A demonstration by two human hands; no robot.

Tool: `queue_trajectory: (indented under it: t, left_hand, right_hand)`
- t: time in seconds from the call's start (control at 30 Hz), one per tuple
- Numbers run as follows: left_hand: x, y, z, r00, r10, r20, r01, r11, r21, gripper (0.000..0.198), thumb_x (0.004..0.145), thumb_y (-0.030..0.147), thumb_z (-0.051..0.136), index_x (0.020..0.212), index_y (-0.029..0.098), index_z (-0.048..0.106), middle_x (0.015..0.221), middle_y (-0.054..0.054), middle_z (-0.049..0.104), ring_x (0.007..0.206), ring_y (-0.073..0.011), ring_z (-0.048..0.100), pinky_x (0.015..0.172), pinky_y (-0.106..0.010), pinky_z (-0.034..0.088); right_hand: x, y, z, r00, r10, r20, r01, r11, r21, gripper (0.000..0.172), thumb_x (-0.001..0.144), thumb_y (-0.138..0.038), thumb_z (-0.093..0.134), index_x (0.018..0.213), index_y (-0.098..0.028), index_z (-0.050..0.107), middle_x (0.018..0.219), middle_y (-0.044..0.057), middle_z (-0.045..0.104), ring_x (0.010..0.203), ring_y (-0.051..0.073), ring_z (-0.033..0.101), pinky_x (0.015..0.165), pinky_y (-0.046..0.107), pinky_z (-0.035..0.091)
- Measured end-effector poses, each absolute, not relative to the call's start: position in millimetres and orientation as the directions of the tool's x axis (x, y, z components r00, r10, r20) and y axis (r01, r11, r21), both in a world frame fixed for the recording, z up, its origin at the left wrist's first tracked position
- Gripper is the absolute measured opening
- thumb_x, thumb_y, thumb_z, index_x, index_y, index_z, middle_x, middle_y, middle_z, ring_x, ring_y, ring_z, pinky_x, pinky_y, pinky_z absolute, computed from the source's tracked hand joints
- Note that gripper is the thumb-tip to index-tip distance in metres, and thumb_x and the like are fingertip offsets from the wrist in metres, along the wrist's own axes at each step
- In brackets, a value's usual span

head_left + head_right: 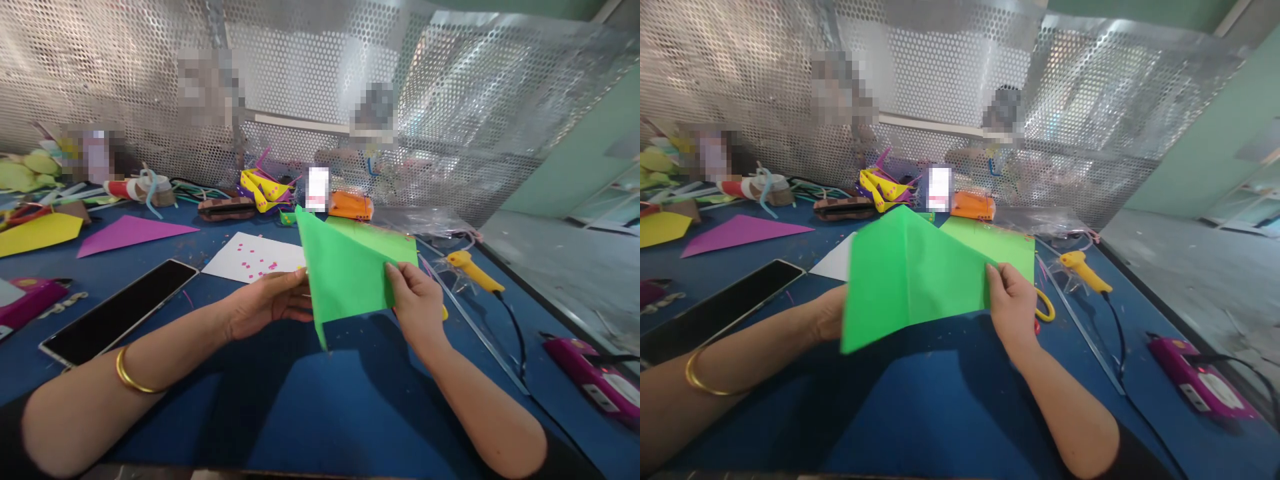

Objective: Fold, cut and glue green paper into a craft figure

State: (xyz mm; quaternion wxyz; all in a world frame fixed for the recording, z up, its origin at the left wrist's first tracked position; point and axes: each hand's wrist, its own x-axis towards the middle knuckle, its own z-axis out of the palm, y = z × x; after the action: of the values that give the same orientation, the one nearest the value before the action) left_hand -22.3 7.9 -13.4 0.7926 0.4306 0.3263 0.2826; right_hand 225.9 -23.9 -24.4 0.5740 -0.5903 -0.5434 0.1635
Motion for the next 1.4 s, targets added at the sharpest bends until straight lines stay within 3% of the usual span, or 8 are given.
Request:
queue_trajectory:
  t: [0.17,0.33,0.43,0.5,0.7,0.9,1.17,1.4]
  left_hand:
    - [-15,-1,-12,0.522,0.788,-0.327,-0.062,0.418,0.906,0.044,0.073,0.045,0.079,0.1,0.011,0.073,0.09,-0.013,0.077,0.077,-0.0212,0.069,0.072,-0.032,0.053]
    - [-13,2,-13,0.366,0.868,-0.336,-0.015,0.367,0.93,0.035,0.072,0.041,0.079,0.092,0.012,0.075,0.085,-0.011,0.077,0.072,-0.0197,0.069,0.066,-0.029,0.052]
    - [-17,6,-10,0.287,0.91,-0.301,-0.026,0.321,0.947,0.033,0.07,0.037,0.08,0.093,0.014,0.075,0.091,-0.011,0.078,0.074,-0.0201,0.069,0.065,-0.028,0.052]
    - [-19,8,-7,0.27,0.918,-0.292,-0.001,0.304,0.953,0.033,0.07,0.038,0.08,0.091,0.014,0.076,0.091,-0.011,0.078,0.074,-0.0205,0.069,0.064,-0.028,0.052]
    - [-21,10,-4,0.231,0.926,-0.297,0.027,0.3,0.954,0.029,0.069,0.039,0.08,0.084,0.015,0.076,0.084,-0.01,0.078,0.071,-0.0195,0.069,0.062,-0.026,0.052]
    - [-16,4,0,0.285,0.924,-0.256,0.039,0.256,0.966,0.035,0.075,0.051,0.072,0.078,0.016,0.074,0.075,-0.009,0.076,0.064,-0.0176,0.069,0.054,-0.023,0.049]
    - [-17,1,0,0.377,0.868,-0.324,0.201,0.265,0.943,0.021,0.069,0.034,0.078,0.074,0.014,0.072,0.073,-0.009,0.077,0.049,-0.0128,0.065,0.044,-0.019,0.043]
    - [-18,3,-2,0.317,0.899,-0.303,0.144,0.27,0.952,0.021,0.066,0.032,0.081,0.072,0.014,0.073,0.071,-0.008,0.076,0.045,-0.0103,0.061,0.042,-0.018,0.043]
  right_hand:
    - [215,-32,-25,0.274,0.87,0.411,0.403,0.284,-0.87,0.038,0.083,-0.047,0.059,0.057,-0.022,0.045,0.053,-0.005,0.036,0.053,0.011,0.033,0.05,0.026,0.029]
    - [215,-31,-27,0.243,0.941,0.237,0.14,0.208,-0.968,0.032,0.08,-0.053,0.063,0.074,-0.022,0.065,0.065,0.001,0.061,0.067,0.019,0.055,0.059,0.03,0.046]
    - [216,-29,-22,0.202,0.976,0.087,-0.007,0.09,-0.996,0.043,0.081,-0.062,0.055,0.075,-0.02,0.066,0.063,0.003,0.062,0.061,0.018,0.058,0.055,0.031,0.049]
    - [216,-30,-17,0.114,0.993,-0.013,-0.081,-0.004,-0.997,0.042,0.075,-0.062,0.063,0.072,-0.02,0.065,0.06,0.001,0.06,0.056,0.016,0.057,0.053,0.031,0.05]
    - [214,-34,-15,-0.04,0.997,-0.064,0.066,-0.061,-0.996,0.038,0.066,-0.049,0.078,0.06,-0.019,0.055,0.058,-0.006,0.05,0.05,0.011,0.057,0.052,0.028,0.051]
    - [215,-32,-24,0.038,0.999,-0.016,0.088,-0.019,-0.996,0.033,0.073,-0.044,0.072,0.063,-0.019,0.053,0.057,-0.007,0.05,0.047,0.01,0.058,0.053,0.025,0.044]
    - [214,-31,-26,0.072,0.997,0.012,0.119,0.004,-0.993,0.033,0.077,-0.044,0.069,0.063,-0.019,0.054,0.056,-0.007,0.05,0.046,0.01,0.057,0.054,0.025,0.043]
    - [213,-30,-24,0.015,0.999,-0.052,0.114,-0.053,-0.992,0.026,0.072,-0.042,0.072,0.073,-0.018,0.061,0.066,0.0,0.068,0.054,0.013,0.064,0.06,0.029,0.049]
